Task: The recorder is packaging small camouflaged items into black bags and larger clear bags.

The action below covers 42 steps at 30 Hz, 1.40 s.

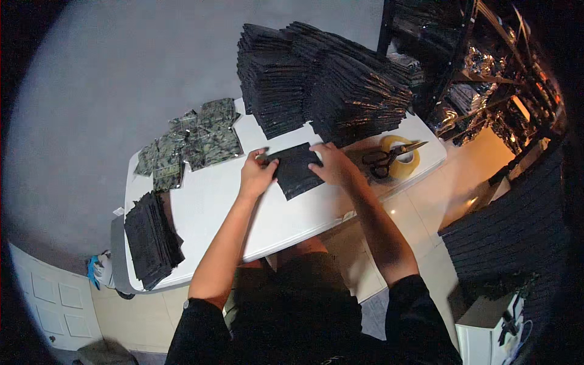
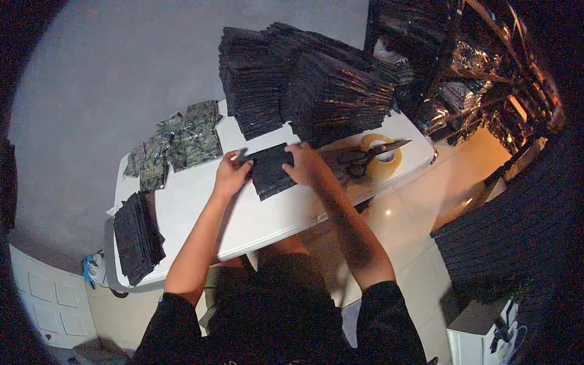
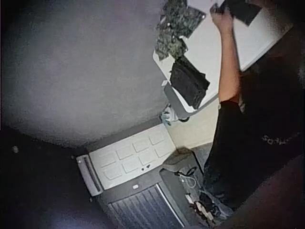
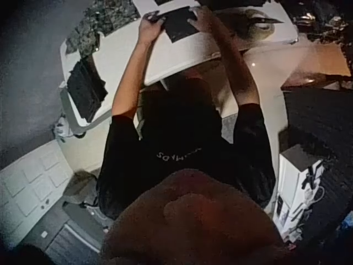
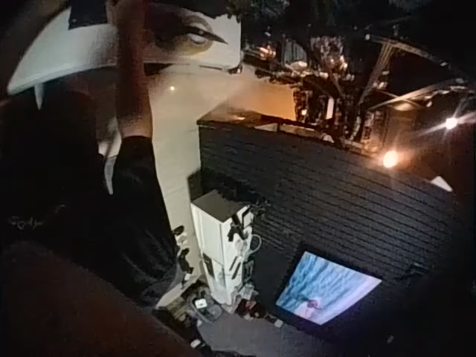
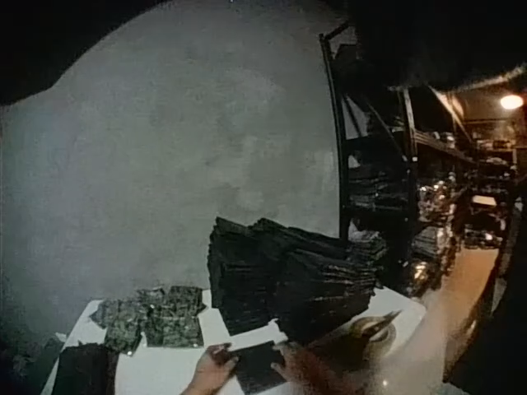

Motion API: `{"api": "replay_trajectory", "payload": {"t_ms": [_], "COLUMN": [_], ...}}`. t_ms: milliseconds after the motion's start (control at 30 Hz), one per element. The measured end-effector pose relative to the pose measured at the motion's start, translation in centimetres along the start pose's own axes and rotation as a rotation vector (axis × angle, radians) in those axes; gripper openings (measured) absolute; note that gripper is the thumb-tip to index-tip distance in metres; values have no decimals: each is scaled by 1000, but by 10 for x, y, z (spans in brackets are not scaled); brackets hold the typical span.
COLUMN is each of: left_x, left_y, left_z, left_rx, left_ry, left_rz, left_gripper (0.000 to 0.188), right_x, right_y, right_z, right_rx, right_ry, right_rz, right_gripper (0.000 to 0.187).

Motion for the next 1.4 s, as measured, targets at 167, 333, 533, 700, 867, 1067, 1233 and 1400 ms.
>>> {"api": "replay_trajectory", "payload": {"t_ms": [167, 333, 533, 700, 867, 1067, 1233, 1400], "left_x": [-4, -10, -13, 6, 39, 122, 173, 176], "left_y": [-14, -22, -29, -34, -67, -119, -142, -160], "left_z": [9, -6, -6, -3, -15, 4, 16, -5], "left_rx": [122, 153, 193, 93, -150, -95, -149, -196], "left_ry": [-269, -427, -370, -324, -204, -215, 85, 66], "left_rz": [91, 154, 157, 130, 88, -53, -359, -347], "left_gripper": [68, 72, 72, 57, 18, 21, 40, 30], "right_x": [-17, -14, -14, -10, -13, -78, -137, -177], "right_y": [-3, -3, -2, -15, -30, -49, -3, 53], "right_z": [-7, -6, -8, 16, 81, 178, 208, 241], "right_rx": [-26, 13, 0, 105, 306, 285, 389, 396], "right_ry": [108, 93, 94, -42, 31, 430, 206, -38], "right_rz": [99, 57, 23, -64, 27, 320, 59, -91], "right_gripper": [48, 46, 50, 56, 50, 47, 55, 71]}}
Point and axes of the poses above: each hand's wrist, its own y-axis towards the middle knuckle, its own x-axis out of the back of the hand, z = x × y, the point moved 6 cm from there along y, towards the middle knuckle, and after that the axes turned 5 degrees about -x, right-handed, at the moved point
